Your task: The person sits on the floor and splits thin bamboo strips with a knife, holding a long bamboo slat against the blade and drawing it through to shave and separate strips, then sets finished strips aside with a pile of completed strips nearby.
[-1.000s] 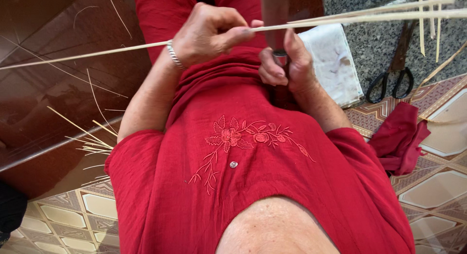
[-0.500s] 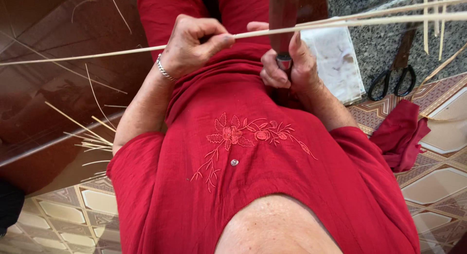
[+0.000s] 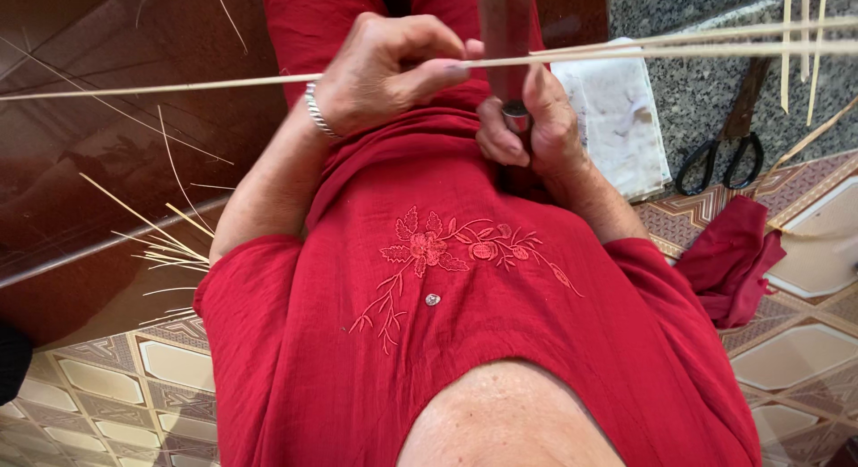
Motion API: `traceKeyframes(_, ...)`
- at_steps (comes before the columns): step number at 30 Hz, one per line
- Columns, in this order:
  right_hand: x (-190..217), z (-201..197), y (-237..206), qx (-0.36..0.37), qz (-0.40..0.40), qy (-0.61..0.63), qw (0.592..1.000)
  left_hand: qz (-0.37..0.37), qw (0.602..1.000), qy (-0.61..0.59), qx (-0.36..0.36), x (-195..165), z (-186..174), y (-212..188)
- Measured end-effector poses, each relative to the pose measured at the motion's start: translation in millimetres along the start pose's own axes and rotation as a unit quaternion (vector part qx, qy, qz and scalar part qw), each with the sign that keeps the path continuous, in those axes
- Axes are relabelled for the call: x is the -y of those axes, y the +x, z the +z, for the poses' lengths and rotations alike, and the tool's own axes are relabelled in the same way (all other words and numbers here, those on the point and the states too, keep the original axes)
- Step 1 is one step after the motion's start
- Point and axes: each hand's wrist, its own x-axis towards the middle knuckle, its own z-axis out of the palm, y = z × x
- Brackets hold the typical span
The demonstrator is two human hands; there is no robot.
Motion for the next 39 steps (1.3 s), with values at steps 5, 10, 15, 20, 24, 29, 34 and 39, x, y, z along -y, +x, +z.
traceKeyframes(5,7.3,-9.7,-2.3,0.006,-0.032,-0.003,0.999,0.008,1.0,-0.01,0.024,31.2,-48.8,-26.9)
traceKeyframes(10,18.5,-6.6,3.3,0.001,-0.024,-0.026,0.999,-0.009,0.999,0.026,-0.026,46.2,-38.6,-34.4)
traceKeyframes(15,24.9,3.9,6.8,-0.006,0.022,-0.066,0.998,0.047,0.997,0.05,-0.038,20.8,-19.9,-24.0)
traceKeyframes(20,30.6,10.5,9.2,-0.001,0.017,-0.085,0.996,0.07,0.995,0.059,-0.052,-3.4,-8.1,-7.7)
traceKeyframes(24,29.9,13.0,7.9,0.001,0.015,-0.109,0.994,0.121,0.99,0.046,-0.052,-11.0,5.3,2.9)
traceKeyframes(29,20.3,5.0,5.6,0.022,-0.006,-0.068,0.997,0.088,0.993,0.056,-0.063,-19.9,18.9,11.9)
traceKeyframes(34,10.4,-10.1,3.6,0.02,-0.026,-0.004,0.999,0.055,0.996,0.07,-0.018,-16.7,-16.2,-0.1)
traceKeyframes(39,13.1,-18.3,4.9,0.021,-0.047,0.016,0.999,0.054,0.995,0.083,-0.032,23.3,-51.9,-21.2)
